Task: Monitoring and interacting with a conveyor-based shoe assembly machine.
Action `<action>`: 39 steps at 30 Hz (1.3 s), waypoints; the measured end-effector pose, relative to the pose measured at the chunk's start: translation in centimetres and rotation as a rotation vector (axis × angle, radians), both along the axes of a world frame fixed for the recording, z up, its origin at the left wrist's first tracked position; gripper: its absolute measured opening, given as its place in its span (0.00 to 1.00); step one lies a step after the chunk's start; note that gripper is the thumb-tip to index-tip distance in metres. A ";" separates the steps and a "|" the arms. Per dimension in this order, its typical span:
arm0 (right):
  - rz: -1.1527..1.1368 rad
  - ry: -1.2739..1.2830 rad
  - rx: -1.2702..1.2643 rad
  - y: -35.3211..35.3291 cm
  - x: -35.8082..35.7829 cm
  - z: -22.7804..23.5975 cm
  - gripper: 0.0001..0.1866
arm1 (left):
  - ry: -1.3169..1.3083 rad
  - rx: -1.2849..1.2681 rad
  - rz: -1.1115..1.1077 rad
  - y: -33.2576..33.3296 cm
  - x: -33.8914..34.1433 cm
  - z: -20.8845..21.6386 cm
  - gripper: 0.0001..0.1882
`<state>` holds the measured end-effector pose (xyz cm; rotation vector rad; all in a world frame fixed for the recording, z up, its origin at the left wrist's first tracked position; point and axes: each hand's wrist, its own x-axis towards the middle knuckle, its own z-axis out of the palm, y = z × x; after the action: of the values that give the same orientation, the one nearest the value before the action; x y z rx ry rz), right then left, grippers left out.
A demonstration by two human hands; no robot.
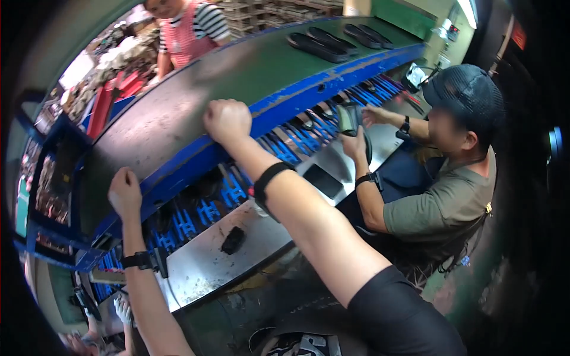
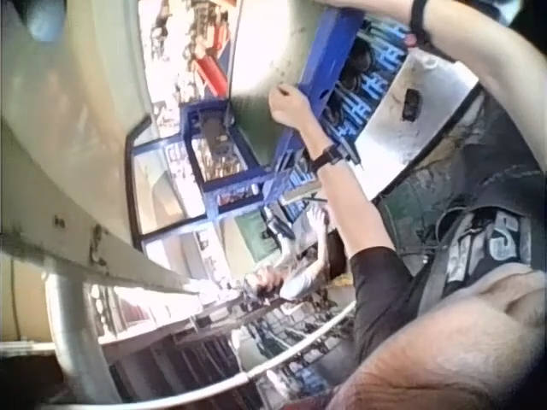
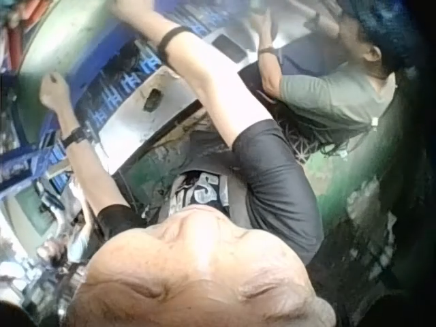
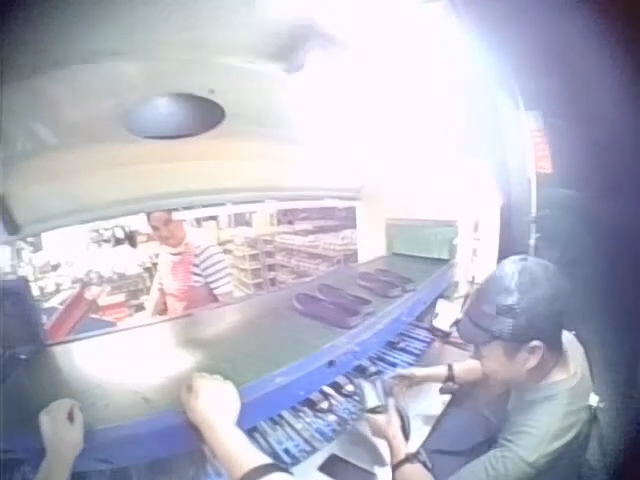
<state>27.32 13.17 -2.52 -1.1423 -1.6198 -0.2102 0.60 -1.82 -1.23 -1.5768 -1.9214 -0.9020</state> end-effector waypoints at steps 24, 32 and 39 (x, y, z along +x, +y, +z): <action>0.068 -0.070 -0.100 -0.7 1.7 0.7 0.06 | 0.060 -0.015 0.000 0.2 2.0 1.0 0.07; 0.058 -0.086 -0.140 -1.4 1.5 1.0 0.05 | 0.027 0.007 -0.019 0.0 1.7 1.1 0.08; 0.048 -0.077 -0.074 -1.1 1.2 1.0 0.07 | 0.012 0.000 -0.011 -0.2 2.0 1.3 0.07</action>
<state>28.55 12.07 -1.52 -1.1627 -1.7333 -0.1655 2.64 -1.97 0.06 -1.5911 -1.9067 -0.8951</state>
